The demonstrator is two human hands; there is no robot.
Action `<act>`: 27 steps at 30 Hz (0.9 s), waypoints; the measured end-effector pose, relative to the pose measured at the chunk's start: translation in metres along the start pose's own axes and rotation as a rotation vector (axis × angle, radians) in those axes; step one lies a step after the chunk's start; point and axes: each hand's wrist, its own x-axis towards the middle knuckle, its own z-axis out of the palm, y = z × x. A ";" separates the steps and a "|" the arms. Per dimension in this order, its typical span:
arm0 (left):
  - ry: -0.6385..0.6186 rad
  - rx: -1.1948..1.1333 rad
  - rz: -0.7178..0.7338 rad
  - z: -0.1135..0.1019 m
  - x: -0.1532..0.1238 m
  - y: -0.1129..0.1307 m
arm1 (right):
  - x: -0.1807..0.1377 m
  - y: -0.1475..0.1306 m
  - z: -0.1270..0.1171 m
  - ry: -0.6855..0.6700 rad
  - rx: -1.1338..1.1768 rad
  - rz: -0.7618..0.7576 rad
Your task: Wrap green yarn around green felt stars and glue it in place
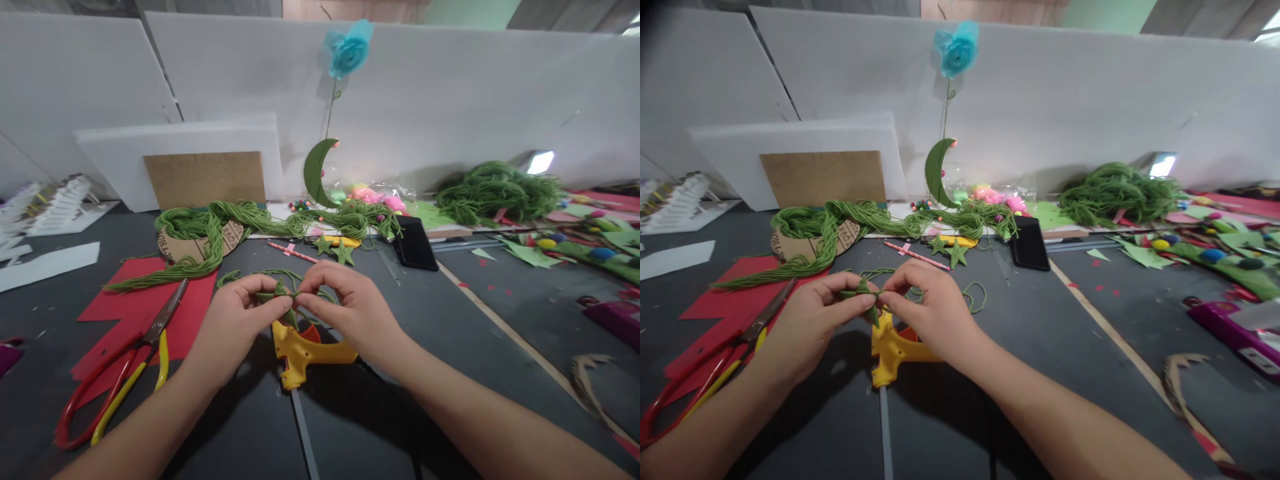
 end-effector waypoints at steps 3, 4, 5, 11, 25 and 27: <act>-0.084 -0.152 -0.027 -0.001 0.001 -0.003 | 0.000 -0.002 -0.001 0.022 -0.005 -0.042; -0.095 -0.183 -0.023 -0.001 0.001 -0.003 | 0.000 -0.003 -0.002 0.014 0.014 -0.031; -0.096 -0.205 -0.015 -0.001 0.001 -0.004 | 0.001 -0.003 -0.003 -0.003 0.043 -0.007; -0.020 -0.215 -0.012 0.000 0.001 -0.003 | 0.006 0.001 -0.006 -0.020 0.222 0.205; 0.067 -0.194 0.049 0.003 0.005 -0.010 | 0.007 0.010 -0.001 0.135 0.323 0.191; 0.084 -0.179 0.068 0.002 0.007 -0.012 | 0.009 0.021 0.000 0.243 0.346 0.207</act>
